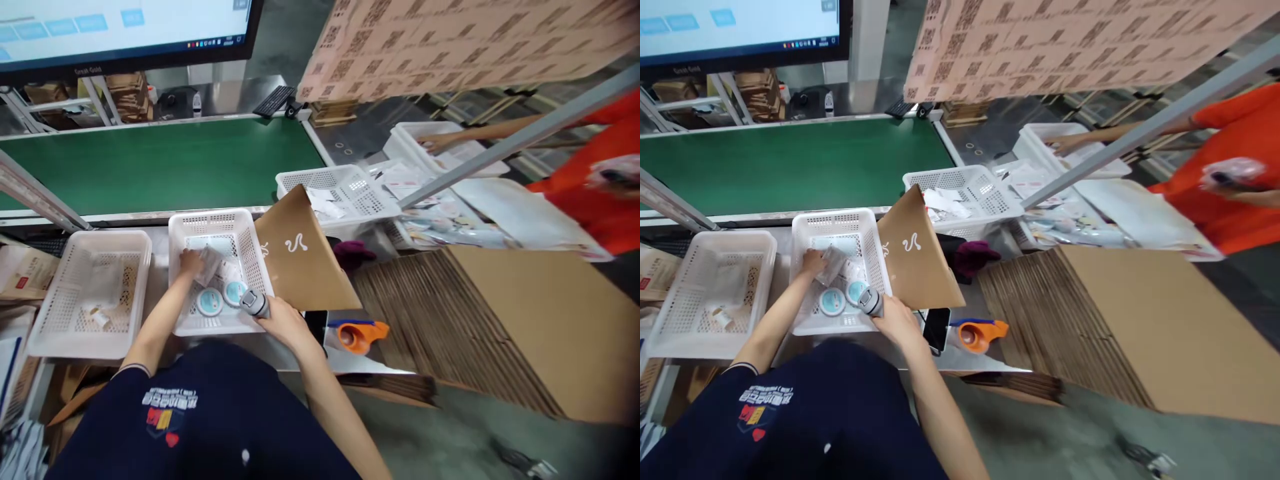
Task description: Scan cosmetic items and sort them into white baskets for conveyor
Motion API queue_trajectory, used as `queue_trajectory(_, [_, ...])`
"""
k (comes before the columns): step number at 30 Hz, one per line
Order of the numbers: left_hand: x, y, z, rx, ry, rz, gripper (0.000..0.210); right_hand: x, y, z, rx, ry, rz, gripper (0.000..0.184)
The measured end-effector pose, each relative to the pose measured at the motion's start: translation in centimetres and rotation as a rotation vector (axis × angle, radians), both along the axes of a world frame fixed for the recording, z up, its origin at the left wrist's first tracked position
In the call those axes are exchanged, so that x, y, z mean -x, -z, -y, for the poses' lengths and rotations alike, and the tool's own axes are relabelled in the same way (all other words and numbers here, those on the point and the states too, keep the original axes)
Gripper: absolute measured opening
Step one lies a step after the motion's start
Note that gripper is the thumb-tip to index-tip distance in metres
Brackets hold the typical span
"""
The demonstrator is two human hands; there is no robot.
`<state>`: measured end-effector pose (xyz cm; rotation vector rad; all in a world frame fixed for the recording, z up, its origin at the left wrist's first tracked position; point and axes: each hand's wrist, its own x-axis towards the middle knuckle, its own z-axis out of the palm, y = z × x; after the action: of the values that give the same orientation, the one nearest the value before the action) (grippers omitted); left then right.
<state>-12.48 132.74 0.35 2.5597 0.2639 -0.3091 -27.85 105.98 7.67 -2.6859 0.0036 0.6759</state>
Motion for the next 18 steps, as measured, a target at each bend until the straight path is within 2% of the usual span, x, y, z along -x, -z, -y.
queue_trajectory(4, [-0.2,-0.8,-0.8,0.010,-0.045,-0.001,0.019,-0.6,-0.1,-1.0,0.060,0.038,-0.011,0.041])
queue_trajectory(7, [-0.2,-0.8,-1.1,0.050,-0.086,0.009,0.029,-0.9,0.1,-1.3,0.062,0.053,-0.015,0.042])
queue_trajectory(10, [-0.1,-0.9,-0.7,0.150,-0.109,0.050,0.039,-0.8,0.1,-1.3,0.058,0.059,-0.006,0.042])
queue_trajectory(13, [0.1,-2.0,-0.6,0.287,-0.132,0.117,0.031,-0.5,-0.3,-1.0,0.051,0.062,0.016,0.042])
queue_trajectory(15, [0.3,-3.3,-1.4,0.523,-0.213,0.237,0.028,-0.2,-0.8,-0.9,0.032,0.036,0.027,0.043])
queue_trajectory(18, [1.0,-5.4,-3.8,1.088,-0.418,0.528,0.045,0.1,-1.7,-1.3,-0.033,-0.084,0.037,0.039])
